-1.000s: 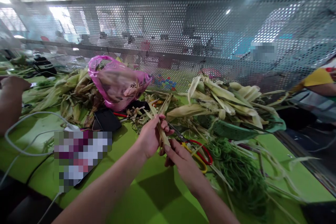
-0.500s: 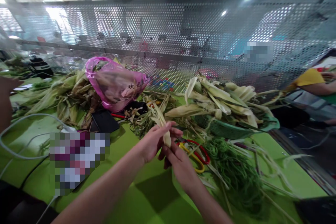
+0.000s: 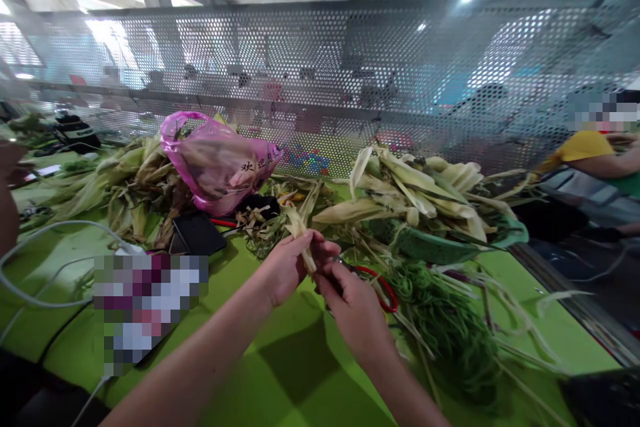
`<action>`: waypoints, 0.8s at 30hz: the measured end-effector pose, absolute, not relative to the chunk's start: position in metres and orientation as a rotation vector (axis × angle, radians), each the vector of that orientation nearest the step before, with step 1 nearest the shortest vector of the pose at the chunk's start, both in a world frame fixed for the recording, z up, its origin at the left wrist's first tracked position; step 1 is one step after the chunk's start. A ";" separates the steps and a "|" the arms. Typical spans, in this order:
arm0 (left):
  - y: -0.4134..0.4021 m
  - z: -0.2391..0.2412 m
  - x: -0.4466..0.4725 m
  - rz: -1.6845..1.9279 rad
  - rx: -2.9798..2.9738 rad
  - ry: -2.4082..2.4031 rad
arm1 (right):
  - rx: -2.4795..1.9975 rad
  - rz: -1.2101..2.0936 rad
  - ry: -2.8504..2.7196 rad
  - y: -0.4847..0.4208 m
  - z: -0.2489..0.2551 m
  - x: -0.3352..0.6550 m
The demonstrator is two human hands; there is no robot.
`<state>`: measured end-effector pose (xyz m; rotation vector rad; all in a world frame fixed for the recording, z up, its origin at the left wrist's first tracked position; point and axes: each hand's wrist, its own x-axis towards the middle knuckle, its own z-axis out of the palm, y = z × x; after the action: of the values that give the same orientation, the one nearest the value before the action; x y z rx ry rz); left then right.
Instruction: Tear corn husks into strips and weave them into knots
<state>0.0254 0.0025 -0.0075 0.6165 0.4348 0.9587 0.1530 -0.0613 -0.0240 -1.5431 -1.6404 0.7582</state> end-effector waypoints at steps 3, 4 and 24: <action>-0.001 -0.007 0.028 0.942 0.608 0.455 | -1.546 0.743 -1.664 -0.062 -0.025 0.152; -0.001 -0.006 0.028 0.933 0.610 0.468 | -1.543 0.738 -1.670 -0.062 -0.024 0.152; 0.001 -0.011 0.029 0.918 0.709 0.483 | -1.594 0.411 -1.791 -0.065 -0.013 0.149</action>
<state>0.0285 0.0009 -0.0114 0.7088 0.4828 0.9179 0.1487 -0.0653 -0.0130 -1.5940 -1.7911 0.4112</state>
